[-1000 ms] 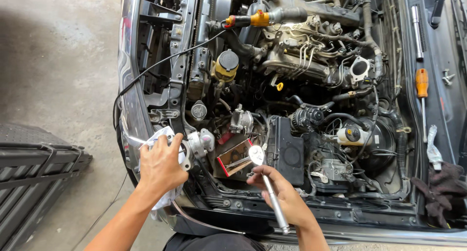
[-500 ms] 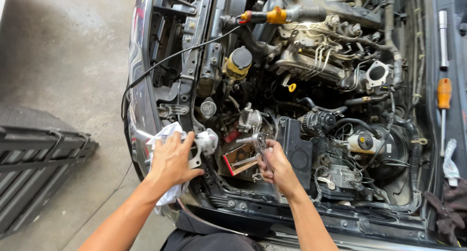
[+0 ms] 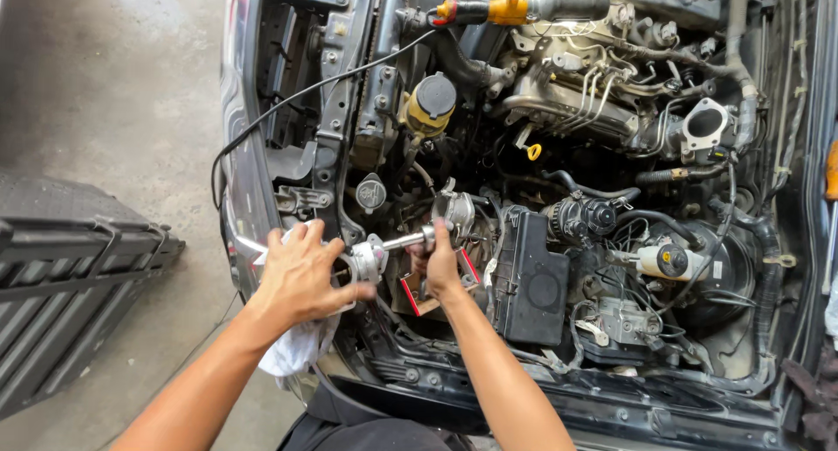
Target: The person works at the open engine bay of a car, holding a silver throttle body assembly and using a socket wrench to remove and refit bolts on it. They turn the part over, loosen fasteners, set the part against the engine, and continue working on its fittings with the wrench.
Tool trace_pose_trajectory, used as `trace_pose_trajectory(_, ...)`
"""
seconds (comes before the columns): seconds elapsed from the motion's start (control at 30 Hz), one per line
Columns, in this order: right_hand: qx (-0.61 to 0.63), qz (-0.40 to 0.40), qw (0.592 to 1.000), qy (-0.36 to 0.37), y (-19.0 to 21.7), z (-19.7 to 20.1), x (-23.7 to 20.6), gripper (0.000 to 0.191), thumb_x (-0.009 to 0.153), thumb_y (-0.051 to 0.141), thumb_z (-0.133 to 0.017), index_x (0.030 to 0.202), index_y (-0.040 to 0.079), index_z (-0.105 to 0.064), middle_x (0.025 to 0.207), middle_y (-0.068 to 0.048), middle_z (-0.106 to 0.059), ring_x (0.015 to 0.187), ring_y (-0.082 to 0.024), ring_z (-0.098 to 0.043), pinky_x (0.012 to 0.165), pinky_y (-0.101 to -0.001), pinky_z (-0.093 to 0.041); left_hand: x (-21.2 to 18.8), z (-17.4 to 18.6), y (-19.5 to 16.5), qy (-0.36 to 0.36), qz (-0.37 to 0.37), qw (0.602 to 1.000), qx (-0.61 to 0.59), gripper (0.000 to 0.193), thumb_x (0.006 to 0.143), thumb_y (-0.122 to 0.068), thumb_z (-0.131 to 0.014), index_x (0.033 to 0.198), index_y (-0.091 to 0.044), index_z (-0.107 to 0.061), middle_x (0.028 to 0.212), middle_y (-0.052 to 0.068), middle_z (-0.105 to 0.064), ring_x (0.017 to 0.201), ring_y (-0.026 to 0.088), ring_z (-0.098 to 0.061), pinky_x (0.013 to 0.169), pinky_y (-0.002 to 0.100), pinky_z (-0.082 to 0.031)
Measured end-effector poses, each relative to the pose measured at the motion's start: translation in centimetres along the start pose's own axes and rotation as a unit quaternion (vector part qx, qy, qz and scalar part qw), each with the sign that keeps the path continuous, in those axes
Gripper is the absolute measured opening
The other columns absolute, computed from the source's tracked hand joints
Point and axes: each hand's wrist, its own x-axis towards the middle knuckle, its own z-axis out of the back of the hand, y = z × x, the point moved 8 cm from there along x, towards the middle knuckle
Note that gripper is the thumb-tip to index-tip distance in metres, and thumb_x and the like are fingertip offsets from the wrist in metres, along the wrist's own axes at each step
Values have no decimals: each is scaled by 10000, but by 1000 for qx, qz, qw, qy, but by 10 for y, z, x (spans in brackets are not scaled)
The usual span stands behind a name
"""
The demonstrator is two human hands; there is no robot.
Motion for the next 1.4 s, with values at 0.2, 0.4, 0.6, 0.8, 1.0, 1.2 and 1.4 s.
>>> trace_pose_trajectory(0.2, 43, -51, 998, 1, -16, -12, 14, 735, 1030, 692, -282, 599, 137, -497, 457, 72, -308, 377, -95, -215, 397, -288, -170, 94, -23, -12, 76, 31, 925, -370, 525, 1026, -457, -518, 902, 11, -722, 839, 112, -685, 829, 268, -631, 765, 392, -502)
trace_pose_trajectory(0.4, 58, -57, 994, -71, -26, 0, 26, 582, 1021, 602, -361, 903, 141, -698, 656, 49, -506, 533, -86, -373, 504, -263, -265, 112, -86, -24, 271, 74, 856, -434, 595, 1029, -491, -440, 927, 11, -744, 766, 84, -699, 715, 181, -624, 680, 346, -518)
trace_pose_trajectory(0.6, 73, -21, 997, 27, -26, -8, 40, 618, 1064, 609, -316, 874, 103, -615, 703, 13, -559, 640, -133, -493, 615, -278, -395, 112, -52, -2, 112, 73, 929, -344, 542, 1066, -443, -477, 887, 11, -712, 838, 175, -695, 814, 353, -640, 728, 453, -509)
trace_pose_trajectory(0.8, -115, 114, 983, 86, -12, -5, 35, 534, 1021, 517, -323, 1023, 57, -595, 872, -30, -568, 846, -125, -522, 827, -287, -441, 32, -11, 8, 36, -32, 998, -46, 774, 573, -636, -829, 992, -7, -662, 955, 162, -662, 984, 368, -615, 827, 491, -494)
trace_pose_trajectory(1.0, -231, 341, 906, 94, 20, -18, 27, 389, 1009, 378, -454, 1001, 1, -549, 902, -74, -529, 950, -163, -558, 1056, -356, -446, 4, -37, -2, 60, -9, 996, 72, 954, 531, -655, -849, 1125, 52, -607, 1162, 236, -571, 1109, 404, -548, 930, 523, -441)
trace_pose_trajectory(1.2, -246, 228, 942, -5, 0, -6, 39, 299, 978, 253, -505, 814, 6, -542, 701, -21, -506, 653, -120, -481, 603, -299, -417, 9, -57, -7, 44, 136, 990, 12, 630, 571, -387, -827, 1017, 10, -625, 1193, 210, -559, 1137, 400, -491, 894, 469, -443)
trace_pose_trajectory(1.4, -278, 297, 908, -101, 3, -8, 39, 278, 964, 165, -532, 745, -7, -512, 641, -35, -462, 630, -116, -417, 583, -319, -387, 3, -70, -1, -2, 127, 992, 11, 546, 604, -358, -823, 981, -11, -633, 1058, 153, -585, 1163, 390, -491, 889, 464, -446)
